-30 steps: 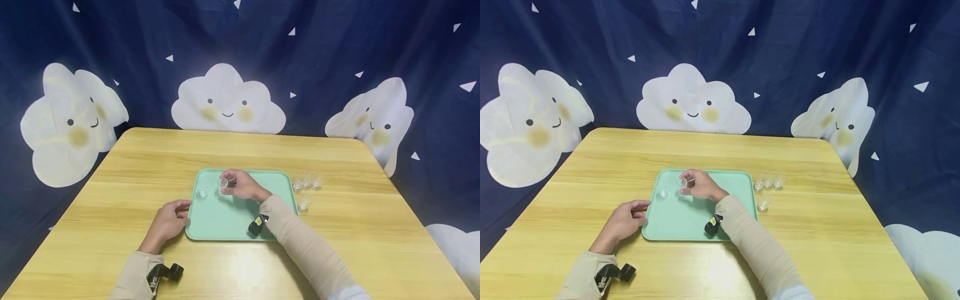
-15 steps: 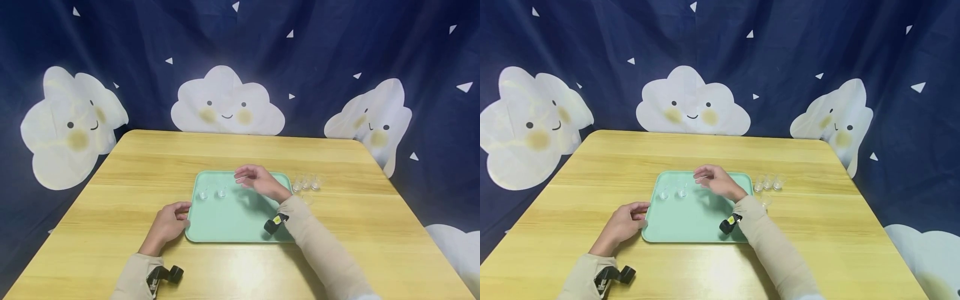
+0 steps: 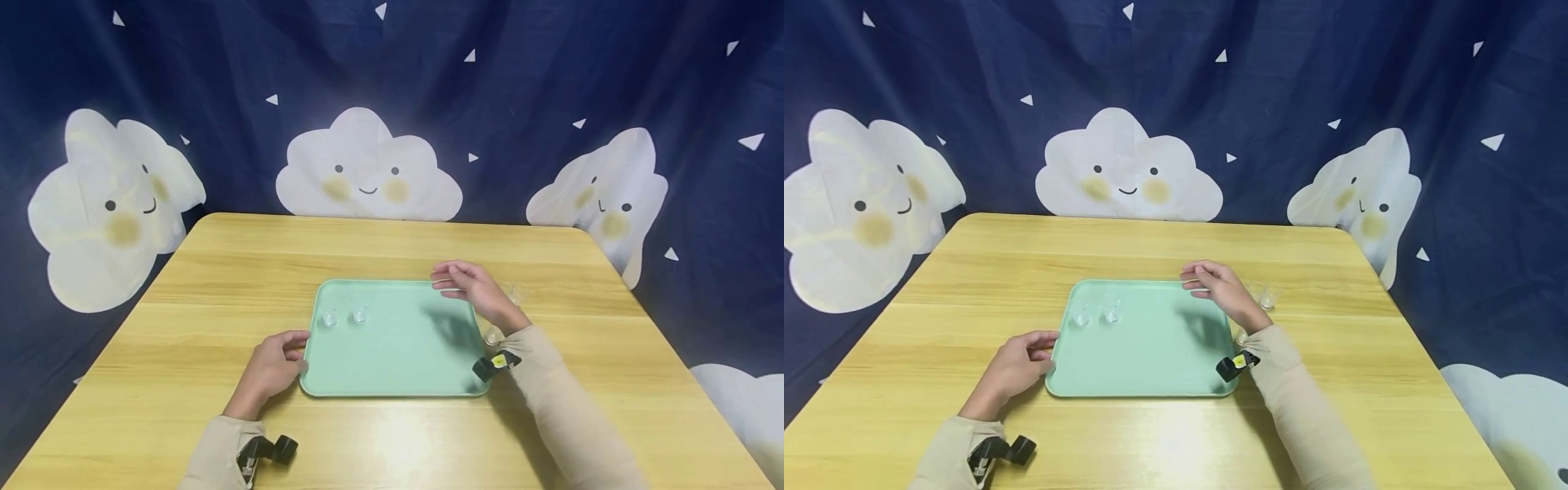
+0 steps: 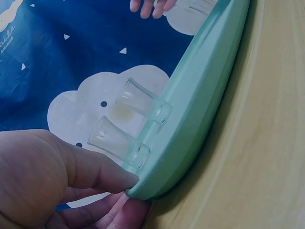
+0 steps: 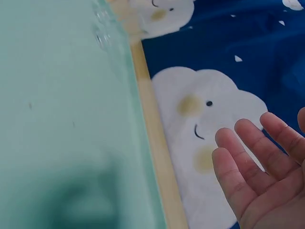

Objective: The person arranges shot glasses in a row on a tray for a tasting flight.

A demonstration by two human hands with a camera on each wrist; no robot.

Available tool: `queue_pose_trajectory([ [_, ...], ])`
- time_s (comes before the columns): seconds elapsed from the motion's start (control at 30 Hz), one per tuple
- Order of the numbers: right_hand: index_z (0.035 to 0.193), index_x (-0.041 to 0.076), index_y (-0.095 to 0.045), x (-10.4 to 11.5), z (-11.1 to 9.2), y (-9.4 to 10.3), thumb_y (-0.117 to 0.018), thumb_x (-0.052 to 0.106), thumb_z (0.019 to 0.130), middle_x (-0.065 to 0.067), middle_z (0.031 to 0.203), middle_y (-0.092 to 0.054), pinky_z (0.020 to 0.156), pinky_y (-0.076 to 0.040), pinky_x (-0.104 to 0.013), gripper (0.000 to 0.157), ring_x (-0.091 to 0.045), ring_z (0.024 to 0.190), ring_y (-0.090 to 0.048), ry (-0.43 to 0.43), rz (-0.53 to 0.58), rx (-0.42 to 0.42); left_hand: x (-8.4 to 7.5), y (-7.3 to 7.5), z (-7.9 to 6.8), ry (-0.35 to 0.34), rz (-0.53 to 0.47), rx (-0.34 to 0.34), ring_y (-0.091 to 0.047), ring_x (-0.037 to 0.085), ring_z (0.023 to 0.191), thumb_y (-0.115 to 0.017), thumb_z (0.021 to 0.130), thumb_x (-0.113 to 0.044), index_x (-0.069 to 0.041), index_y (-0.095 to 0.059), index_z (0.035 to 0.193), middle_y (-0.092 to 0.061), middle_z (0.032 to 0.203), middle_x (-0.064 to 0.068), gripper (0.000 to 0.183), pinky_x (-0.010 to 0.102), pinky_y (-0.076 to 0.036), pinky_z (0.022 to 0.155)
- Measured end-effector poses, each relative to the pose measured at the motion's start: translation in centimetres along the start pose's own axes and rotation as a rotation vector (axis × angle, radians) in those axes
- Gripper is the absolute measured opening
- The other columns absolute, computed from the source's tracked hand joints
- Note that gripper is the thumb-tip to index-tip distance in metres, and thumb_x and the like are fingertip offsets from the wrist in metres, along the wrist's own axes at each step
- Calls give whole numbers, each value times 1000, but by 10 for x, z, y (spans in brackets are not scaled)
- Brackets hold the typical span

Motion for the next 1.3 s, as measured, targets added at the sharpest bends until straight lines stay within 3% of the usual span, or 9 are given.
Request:
queue_pose_trajectory([
  [0.3,129,-15,-46,-1,-27,44,-45,17,103,-30,126,-54,93,-49,-36,41,-29,110,-61,46,-126,-125,0,0,2,-1,-6,4,-62,25,97,-64,79,1,1,-60,128,-63,121,16,49,42,-50,83],
  [0.53,126,-15,-48,-12,-46,62,-51,14,101,-32,121,-55,88,-52,-28,38,-17,103,-65,43,-189,-185,1,-1,1,4,-6,6,-62,25,98,-64,79,1,1,-59,128,-63,121,16,49,41,-50,83],
  [0.83,125,-16,-49,-25,-62,75,-56,10,98,-36,123,-52,88,-50,-24,39,-9,101,-63,19,-229,-161,0,-1,1,11,-12,9,-61,25,97,-64,79,2,1,-59,128,-63,121,16,50,39,-50,82],
  [1.07,124,-17,-50,-30,-73,81,-58,8,96,-37,121,-53,88,-51,-27,38,-20,104,-65,18,-223,-141,-2,1,0,1,-12,12,-62,24,97,-65,79,1,1,-59,128,-64,121,16,49,41,-50,83],
  [1.3,126,-14,-50,-45,-83,85,-62,6,93,-32,122,-55,85,-51,-24,40,-13,105,-60,-50,-275,28,-1,0,0,1,-18,10,-62,25,96,-66,79,2,2,-59,128,-63,120,17,50,42,-50,82],
])
Point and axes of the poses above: each hand's wrist, its own z-axis towards the middle knuckle, its own y-axis out of the back of the hand, x = y × z, the point moved 1 cm from there along z, towards the middle knuckle
